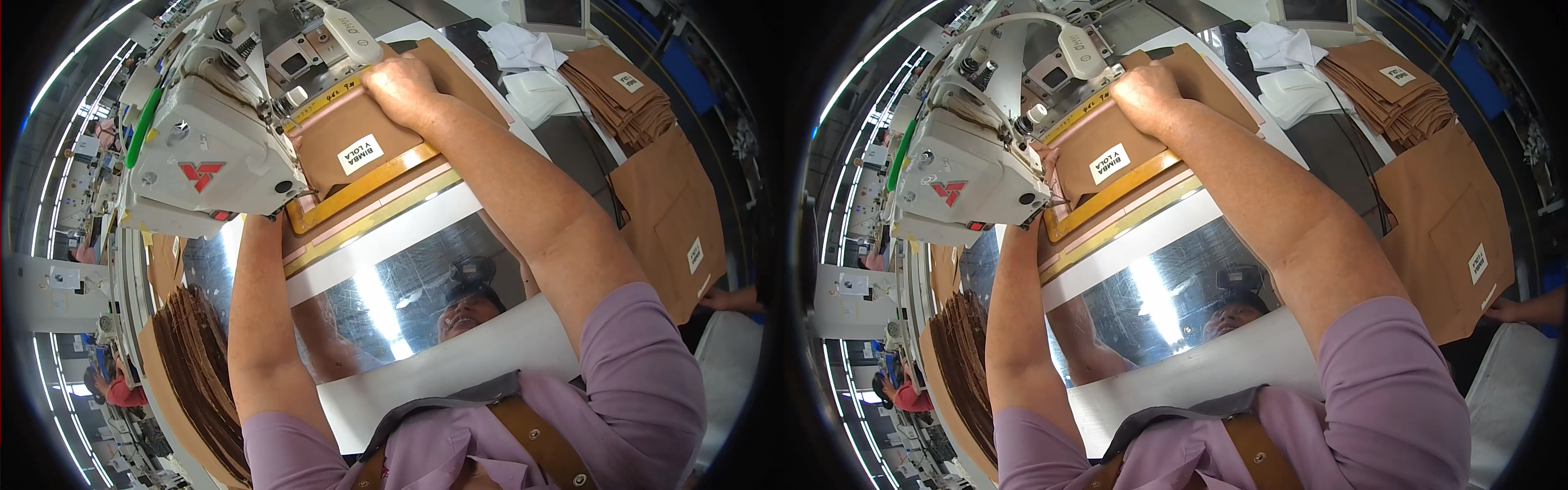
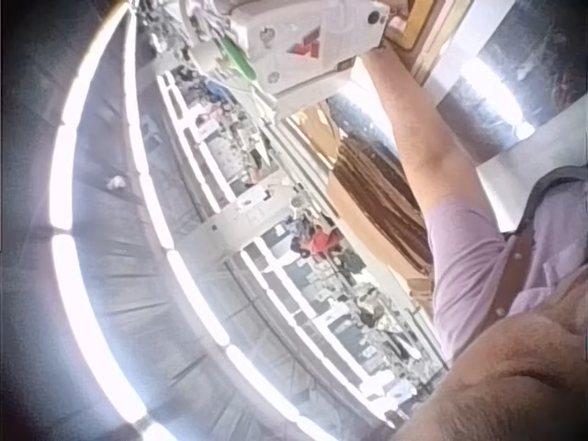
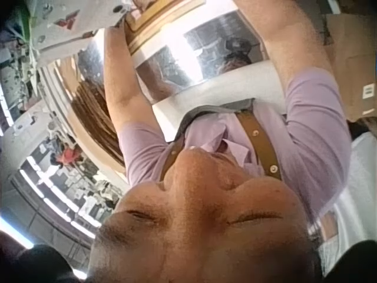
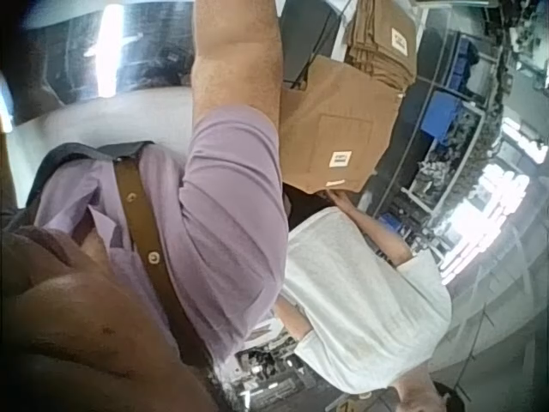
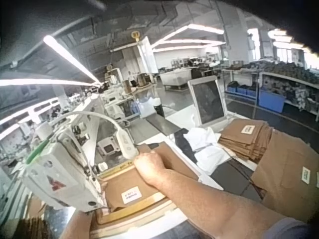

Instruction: Using an industrial sewing machine to stitch leather pockets onto sheets of leather.

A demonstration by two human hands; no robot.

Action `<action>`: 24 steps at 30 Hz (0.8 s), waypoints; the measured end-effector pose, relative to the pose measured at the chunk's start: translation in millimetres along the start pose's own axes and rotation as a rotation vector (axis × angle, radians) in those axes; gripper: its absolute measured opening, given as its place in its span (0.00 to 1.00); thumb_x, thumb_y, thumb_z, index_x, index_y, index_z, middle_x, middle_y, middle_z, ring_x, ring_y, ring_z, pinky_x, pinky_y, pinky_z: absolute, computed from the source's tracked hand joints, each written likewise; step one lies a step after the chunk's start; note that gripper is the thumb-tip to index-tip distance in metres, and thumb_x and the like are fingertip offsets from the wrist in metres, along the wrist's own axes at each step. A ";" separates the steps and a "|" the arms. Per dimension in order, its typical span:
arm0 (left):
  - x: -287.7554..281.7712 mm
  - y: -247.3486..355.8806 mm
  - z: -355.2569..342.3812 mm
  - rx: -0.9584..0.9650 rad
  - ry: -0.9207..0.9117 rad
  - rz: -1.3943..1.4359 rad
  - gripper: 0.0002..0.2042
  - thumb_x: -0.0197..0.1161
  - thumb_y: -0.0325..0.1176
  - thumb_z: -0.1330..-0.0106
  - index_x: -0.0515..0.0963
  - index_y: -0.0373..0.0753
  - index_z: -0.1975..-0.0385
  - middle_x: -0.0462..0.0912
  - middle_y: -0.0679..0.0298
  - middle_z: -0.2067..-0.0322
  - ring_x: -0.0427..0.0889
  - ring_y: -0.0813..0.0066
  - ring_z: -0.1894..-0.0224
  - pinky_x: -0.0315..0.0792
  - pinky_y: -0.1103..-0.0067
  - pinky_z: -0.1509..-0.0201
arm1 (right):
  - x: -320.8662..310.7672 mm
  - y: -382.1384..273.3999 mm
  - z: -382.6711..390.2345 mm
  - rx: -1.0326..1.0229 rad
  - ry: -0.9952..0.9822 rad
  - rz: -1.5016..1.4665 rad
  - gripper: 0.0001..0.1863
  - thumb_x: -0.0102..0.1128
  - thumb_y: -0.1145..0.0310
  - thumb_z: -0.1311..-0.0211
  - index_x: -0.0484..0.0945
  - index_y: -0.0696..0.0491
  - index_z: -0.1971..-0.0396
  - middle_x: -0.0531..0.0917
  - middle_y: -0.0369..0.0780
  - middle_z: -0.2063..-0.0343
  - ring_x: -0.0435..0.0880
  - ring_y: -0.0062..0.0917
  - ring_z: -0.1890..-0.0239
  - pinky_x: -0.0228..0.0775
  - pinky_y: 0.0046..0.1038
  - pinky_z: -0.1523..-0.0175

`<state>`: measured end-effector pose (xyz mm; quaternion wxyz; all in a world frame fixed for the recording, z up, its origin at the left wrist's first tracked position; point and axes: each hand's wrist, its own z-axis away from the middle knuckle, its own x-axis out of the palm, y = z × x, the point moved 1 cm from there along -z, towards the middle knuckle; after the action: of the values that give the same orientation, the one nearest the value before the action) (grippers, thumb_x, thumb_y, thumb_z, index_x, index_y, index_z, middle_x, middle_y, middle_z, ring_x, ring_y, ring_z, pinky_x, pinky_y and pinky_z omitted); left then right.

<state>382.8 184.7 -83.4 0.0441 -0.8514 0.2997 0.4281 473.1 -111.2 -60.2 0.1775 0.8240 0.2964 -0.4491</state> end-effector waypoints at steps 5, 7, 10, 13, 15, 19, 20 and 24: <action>-7.8 62.7 6.7 -0.239 -0.162 -0.081 0.14 0.63 0.36 0.29 0.79 0.36 0.48 0.81 0.58 0.49 0.79 0.65 0.45 0.72 0.67 0.36 | -22.6 -27.3 6.2 -0.101 -0.200 -0.071 0.23 0.55 0.45 0.30 0.84 0.50 0.58 0.87 0.43 0.63 0.86 0.34 0.54 0.73 0.39 0.47; -16.4 68.6 6.9 -0.137 -0.197 -0.276 0.16 0.63 0.35 0.30 0.78 0.35 0.46 0.81 0.58 0.47 0.79 0.64 0.44 0.72 0.68 0.36 | -29.6 -43.6 12.4 -0.099 -0.195 -0.038 0.28 0.53 0.41 0.29 0.83 0.52 0.52 0.85 0.45 0.55 0.83 0.36 0.48 0.72 0.40 0.42; -16.7 74.5 7.4 -0.153 -0.275 -0.373 0.20 0.66 0.35 0.33 0.77 0.38 0.43 0.80 0.59 0.43 0.78 0.62 0.42 0.71 0.69 0.35 | -33.1 -48.5 14.9 -0.135 -0.275 -0.052 0.31 0.50 0.38 0.28 0.81 0.50 0.46 0.81 0.47 0.49 0.79 0.40 0.44 0.71 0.40 0.38; -13.7 66.4 16.2 -0.241 -0.111 -0.050 0.19 0.67 0.26 0.40 0.79 0.36 0.47 0.83 0.55 0.49 0.79 0.60 0.43 0.73 0.69 0.36 | -22.0 -47.4 17.4 -0.187 -0.241 -0.092 0.31 0.48 0.38 0.28 0.81 0.49 0.44 0.81 0.46 0.47 0.78 0.38 0.42 0.71 0.40 0.38; -17.8 60.0 15.1 -0.068 -0.130 -0.123 0.20 0.67 0.26 0.41 0.79 0.36 0.47 0.82 0.56 0.47 0.79 0.62 0.43 0.73 0.70 0.36 | -19.8 -52.0 16.9 -0.228 -0.220 -0.123 0.32 0.48 0.38 0.28 0.82 0.49 0.44 0.80 0.45 0.45 0.78 0.36 0.42 0.71 0.40 0.39; -17.6 66.9 18.2 -0.182 -0.199 -0.188 0.20 0.66 0.26 0.40 0.79 0.37 0.46 0.81 0.57 0.46 0.78 0.63 0.43 0.72 0.72 0.35 | -37.5 -69.0 8.9 -0.184 -0.348 -0.032 0.32 0.45 0.37 0.27 0.79 0.46 0.39 0.77 0.48 0.43 0.75 0.43 0.39 0.73 0.43 0.38; -15.5 67.7 16.8 -0.233 -0.221 -0.061 0.20 0.66 0.28 0.39 0.78 0.37 0.45 0.80 0.58 0.46 0.78 0.63 0.43 0.71 0.72 0.34 | -40.4 -73.8 6.7 -0.173 -0.416 -0.006 0.32 0.44 0.37 0.26 0.78 0.45 0.38 0.77 0.48 0.42 0.75 0.44 0.38 0.73 0.44 0.38; -20.1 56.3 26.7 -0.369 -0.402 -0.062 0.25 0.69 0.36 0.35 0.75 0.39 0.39 0.78 0.58 0.40 0.75 0.66 0.38 0.66 0.72 0.30 | -35.5 -83.5 2.4 -0.160 -0.454 -0.070 0.33 0.46 0.37 0.28 0.74 0.42 0.33 0.72 0.51 0.37 0.70 0.49 0.34 0.73 0.47 0.35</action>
<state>324.1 157.2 -74.7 -0.0399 -0.7516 0.1758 0.6345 402.6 -60.5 -33.7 0.2886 0.6744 0.3119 -0.6038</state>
